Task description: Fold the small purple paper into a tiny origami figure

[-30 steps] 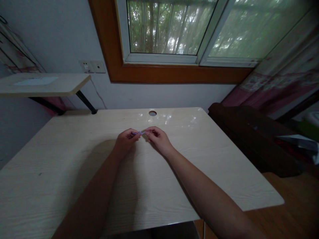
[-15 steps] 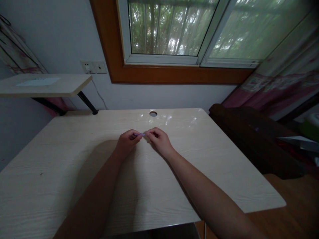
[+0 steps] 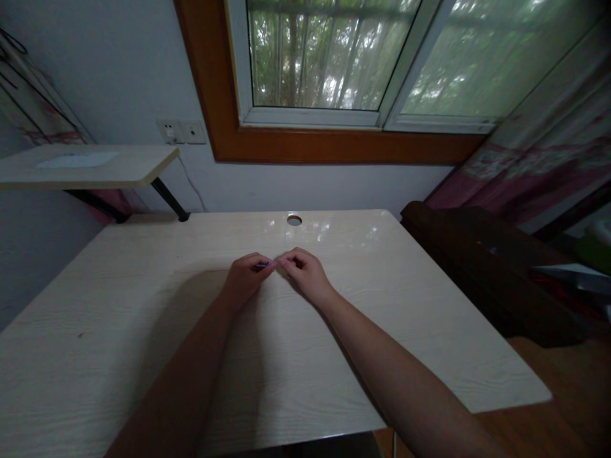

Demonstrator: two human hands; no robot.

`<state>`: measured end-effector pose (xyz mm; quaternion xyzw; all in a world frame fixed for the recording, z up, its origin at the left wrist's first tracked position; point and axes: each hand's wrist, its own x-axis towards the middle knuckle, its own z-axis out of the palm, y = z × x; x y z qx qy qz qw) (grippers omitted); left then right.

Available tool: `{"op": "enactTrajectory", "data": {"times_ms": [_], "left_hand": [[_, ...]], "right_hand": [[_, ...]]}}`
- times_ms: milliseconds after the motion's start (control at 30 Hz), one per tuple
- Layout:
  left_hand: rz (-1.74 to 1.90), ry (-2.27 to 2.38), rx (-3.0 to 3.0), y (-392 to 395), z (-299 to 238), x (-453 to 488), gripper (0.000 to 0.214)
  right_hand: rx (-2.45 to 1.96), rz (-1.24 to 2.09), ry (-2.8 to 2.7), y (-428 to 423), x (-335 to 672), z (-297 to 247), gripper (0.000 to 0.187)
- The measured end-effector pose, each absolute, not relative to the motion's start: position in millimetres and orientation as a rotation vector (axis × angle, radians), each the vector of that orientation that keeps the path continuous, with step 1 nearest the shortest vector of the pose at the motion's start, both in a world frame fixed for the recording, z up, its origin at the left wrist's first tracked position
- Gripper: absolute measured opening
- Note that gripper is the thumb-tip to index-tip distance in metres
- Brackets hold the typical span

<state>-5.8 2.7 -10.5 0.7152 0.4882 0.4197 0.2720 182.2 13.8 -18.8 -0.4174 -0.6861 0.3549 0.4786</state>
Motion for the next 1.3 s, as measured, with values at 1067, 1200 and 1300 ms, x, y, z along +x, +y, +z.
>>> {"op": "enactTrajectory", "data": {"times_ms": [1067, 1200, 1300], "left_hand": [[1.121, 1.340, 1.881, -1.5, -8.5, -5.3, 0.025], [1.119, 1.337, 1.873, -1.7, -7.2, -4.8, 0.021], [1.114, 1.349, 1.869, -1.6, -7.0, -4.5, 0.020]], "right_hand": [[-1.007, 0.812, -1.737, 9.2, 181.3, -8.5, 0.017], [-0.989, 0.837, -1.736, 9.3, 181.9, -8.0, 0.017], [-0.982, 0.844, -1.751, 9.4, 182.2, -8.9, 0.016]]}}
